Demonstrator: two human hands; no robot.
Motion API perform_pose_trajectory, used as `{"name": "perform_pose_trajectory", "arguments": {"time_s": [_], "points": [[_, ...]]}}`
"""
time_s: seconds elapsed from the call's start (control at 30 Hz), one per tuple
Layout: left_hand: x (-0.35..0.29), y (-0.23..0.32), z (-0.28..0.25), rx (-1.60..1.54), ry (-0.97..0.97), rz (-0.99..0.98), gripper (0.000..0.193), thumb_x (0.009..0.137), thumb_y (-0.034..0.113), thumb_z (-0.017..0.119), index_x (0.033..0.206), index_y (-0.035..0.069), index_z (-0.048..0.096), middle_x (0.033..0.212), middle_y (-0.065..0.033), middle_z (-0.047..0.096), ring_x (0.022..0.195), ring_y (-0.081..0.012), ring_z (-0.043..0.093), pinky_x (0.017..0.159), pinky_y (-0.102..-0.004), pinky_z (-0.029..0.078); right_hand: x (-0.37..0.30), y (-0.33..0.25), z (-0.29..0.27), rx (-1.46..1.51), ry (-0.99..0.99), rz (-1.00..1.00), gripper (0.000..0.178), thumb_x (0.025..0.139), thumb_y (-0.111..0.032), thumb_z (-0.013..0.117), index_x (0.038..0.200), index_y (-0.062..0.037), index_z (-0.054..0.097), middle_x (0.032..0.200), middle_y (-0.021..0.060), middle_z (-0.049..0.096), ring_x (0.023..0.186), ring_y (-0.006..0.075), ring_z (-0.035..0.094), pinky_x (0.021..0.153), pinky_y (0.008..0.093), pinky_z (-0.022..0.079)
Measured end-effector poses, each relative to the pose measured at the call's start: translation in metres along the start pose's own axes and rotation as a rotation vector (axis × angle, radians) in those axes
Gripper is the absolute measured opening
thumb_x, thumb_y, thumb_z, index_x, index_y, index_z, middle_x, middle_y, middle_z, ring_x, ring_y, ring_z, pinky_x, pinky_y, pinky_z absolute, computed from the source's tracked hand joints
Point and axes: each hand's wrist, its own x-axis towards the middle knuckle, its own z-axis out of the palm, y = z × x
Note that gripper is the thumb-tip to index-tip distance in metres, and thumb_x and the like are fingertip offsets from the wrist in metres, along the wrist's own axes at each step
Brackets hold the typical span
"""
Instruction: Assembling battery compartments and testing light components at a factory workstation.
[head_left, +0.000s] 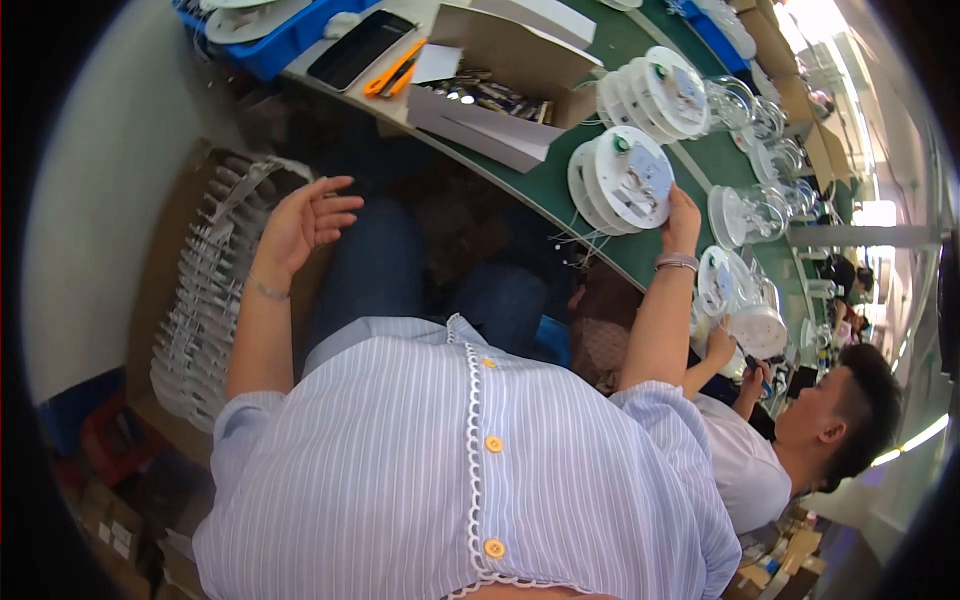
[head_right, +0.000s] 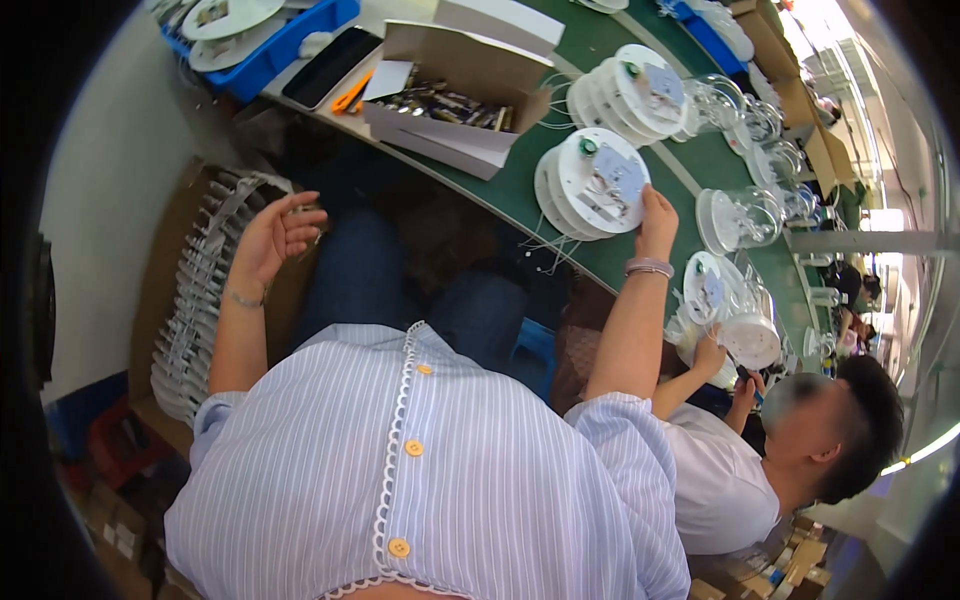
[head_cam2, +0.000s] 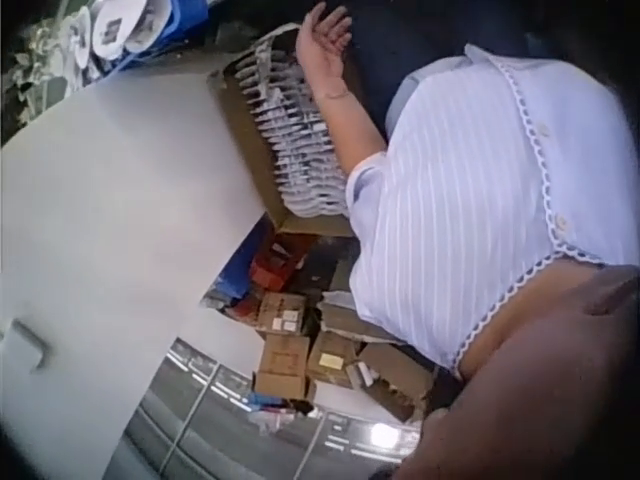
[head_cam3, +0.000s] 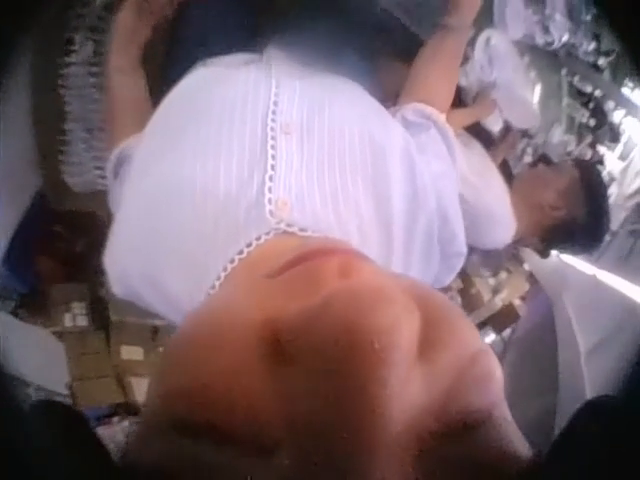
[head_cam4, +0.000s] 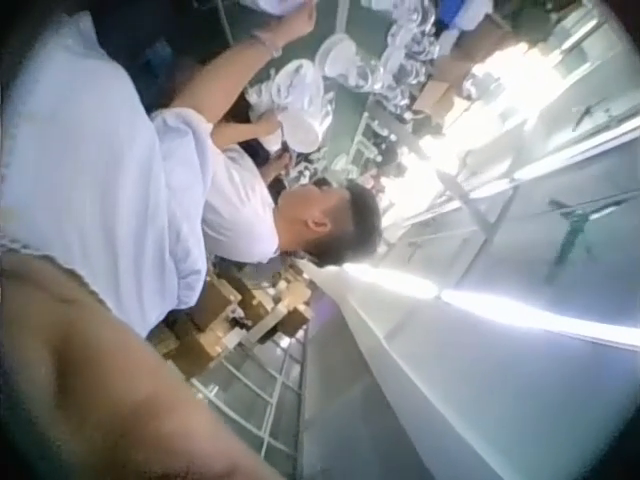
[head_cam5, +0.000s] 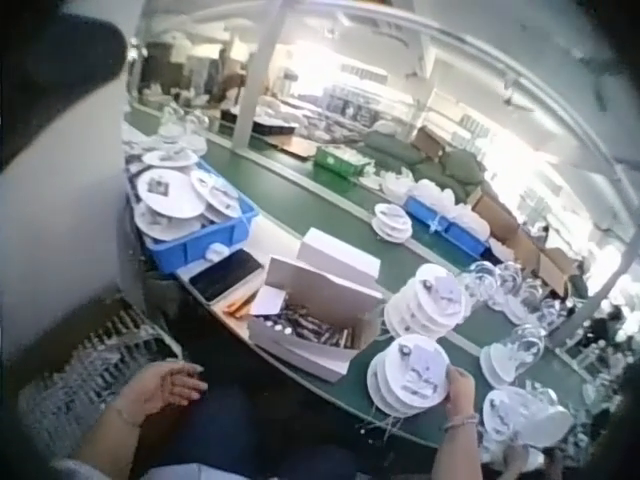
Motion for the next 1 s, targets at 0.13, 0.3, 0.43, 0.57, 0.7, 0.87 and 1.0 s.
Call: {"name": "perform_pose_trajectory", "arguments": {"time_s": [0.13, 0.3, 0.43, 0.57, 0.7, 0.87, 1.0], "points": [[0.003, -0.007, -0.044, -0.027, 0.233, 0.11, 0.033, 0.084, 0.026, 0.041, 0.108, 0.004, 0.048, 0.097, -0.0099, 0.058, 0.074, -0.0099, 0.057, 0.059, -0.0184, 0.045, 0.009, -0.004, -0.004, -0.284, 0.004, 0.129, 0.028, 0.074, -0.023, 0.06, 0.09, 0.0002, 0.059, 0.069, 0.0036, 0.057, 0.052, 0.0094, 0.049, 0.042, 0.0234, 0.037], [0.003, -0.025, -0.102, -0.08, 0.424, 0.167, 0.032, 0.082, 0.028, 0.044, 0.106, 0.006, 0.049, 0.098, -0.0074, 0.058, 0.078, -0.0098, 0.055, 0.061, -0.0206, 0.043, -0.007, -0.021, 0.015, -0.249, 0.048, 0.186, 0.028, 0.074, -0.021, 0.059, 0.093, -0.0008, 0.058, 0.067, 0.0026, 0.055, 0.049, 0.0095, 0.046, 0.044, 0.0234, 0.037], [0.01, -0.052, -0.146, -0.014, 0.651, 0.169, 0.031, 0.08, 0.03, 0.047, 0.103, 0.008, 0.05, 0.094, -0.0053, 0.058, 0.079, -0.0105, 0.053, 0.062, -0.023, 0.041, -0.032, -0.044, 0.059, -0.573, 0.265, -0.844, 0.018, 0.077, -0.011, 0.054, 0.091, 0.0005, 0.056, 0.073, 0.0049, 0.057, 0.061, 0.0121, 0.054, 0.059, 0.0224, 0.042], [0.027, -0.119, -0.229, 0.325, 0.81, 0.041, 0.026, 0.076, 0.028, 0.052, 0.091, 0.007, 0.055, 0.082, -0.0056, 0.059, 0.071, -0.0142, 0.054, 0.059, -0.0269, 0.041, -0.094, -0.095, 0.153, -0.622, -0.287, -0.968, 0.013, 0.077, -0.008, 0.053, 0.087, -0.0016, 0.059, 0.075, 0.0077, 0.06, 0.062, 0.0145, 0.056, 0.061, 0.0249, 0.043], [0.031, -0.152, -0.257, 0.832, 0.785, -0.036, 0.027, 0.07, 0.023, 0.056, 0.085, 0.001, 0.057, 0.077, -0.0148, 0.059, 0.072, -0.0243, 0.057, 0.063, -0.0334, 0.043, -0.075, -0.107, 0.198, -1.241, -0.479, -0.972, 0.016, 0.071, -0.013, 0.053, 0.083, -0.0054, 0.061, 0.075, 0.0159, 0.059, 0.072, 0.03, 0.057, 0.064, 0.0371, 0.045], [0.01, -0.14, -0.234, 1.007, 0.809, -0.227, 0.033, 0.068, 0.021, 0.056, 0.092, -0.001, 0.055, 0.087, -0.0195, 0.058, 0.085, -0.031, 0.056, 0.074, -0.0364, 0.043, -0.076, -0.117, 0.239, -1.817, -0.513, -0.775, 0.027, 0.069, -0.027, 0.06, 0.075, -0.0005, 0.06, 0.083, 0.0199, 0.058, 0.077, 0.0327, 0.057, 0.069, 0.0394, 0.046], [-0.017, -0.122, -0.214, 1.127, 0.818, -0.252, 0.035, 0.069, 0.02, 0.056, 0.094, -0.003, 0.054, 0.094, -0.0215, 0.055, 0.09, -0.0321, 0.053, 0.078, -0.0368, 0.041, -0.059, -0.098, 0.25, -1.842, -0.619, -0.558, 0.045, 0.069, -0.039, 0.056, 0.081, 0.0047, 0.06, 0.086, 0.0254, 0.056, 0.082, 0.0366, 0.055, 0.076, 0.0399, 0.043]]}}
